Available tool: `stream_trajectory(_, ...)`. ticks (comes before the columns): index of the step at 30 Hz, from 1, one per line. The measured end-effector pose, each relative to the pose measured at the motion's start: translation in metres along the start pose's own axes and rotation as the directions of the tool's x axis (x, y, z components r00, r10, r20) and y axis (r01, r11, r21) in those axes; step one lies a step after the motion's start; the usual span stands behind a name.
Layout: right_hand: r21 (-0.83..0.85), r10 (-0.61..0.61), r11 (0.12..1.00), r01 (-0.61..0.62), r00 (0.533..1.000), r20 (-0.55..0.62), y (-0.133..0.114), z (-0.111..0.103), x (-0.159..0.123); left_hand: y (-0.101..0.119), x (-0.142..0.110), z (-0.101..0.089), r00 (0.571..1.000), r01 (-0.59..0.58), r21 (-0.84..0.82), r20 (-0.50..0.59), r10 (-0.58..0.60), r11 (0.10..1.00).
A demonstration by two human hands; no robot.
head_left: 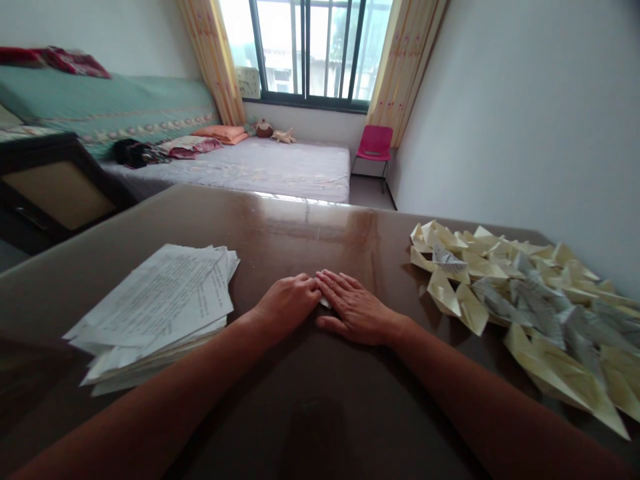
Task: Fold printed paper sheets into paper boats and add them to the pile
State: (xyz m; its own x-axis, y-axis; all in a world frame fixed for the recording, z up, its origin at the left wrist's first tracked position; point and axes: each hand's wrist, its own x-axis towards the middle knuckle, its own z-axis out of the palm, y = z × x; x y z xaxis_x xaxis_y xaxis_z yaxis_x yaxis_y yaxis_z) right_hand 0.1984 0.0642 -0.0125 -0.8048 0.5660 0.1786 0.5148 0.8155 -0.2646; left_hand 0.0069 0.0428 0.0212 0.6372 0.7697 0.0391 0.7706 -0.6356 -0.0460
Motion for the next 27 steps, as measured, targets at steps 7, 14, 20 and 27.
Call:
stream_trajectory(7,-0.008,0.017,1.0,-0.017,0.999,0.039,0.003,-0.001,-0.008,-0.018,-0.002,0.009,0.992,-0.063,-0.118,-0.116,0.049,0.991)
stream_trajectory(14,0.098,0.004,0.995,-0.008,0.999,0.043,0.013,-0.005,-0.012,-0.023,-0.002,0.012,0.988,-0.081,-0.104,-0.14,0.066,0.991)
stream_trajectory(20,0.265,0.041,0.964,-0.005,0.99,-0.132,0.026,-0.01,-0.011,-0.02,-0.002,0.021,0.966,-0.133,-0.055,-0.232,0.116,0.99)
stream_trajectory(27,0.155,0.046,0.988,-0.022,0.987,-0.155,0.022,-0.015,-0.012,-0.014,-0.002,0.024,0.96,-0.113,-0.058,-0.262,0.095,0.992)
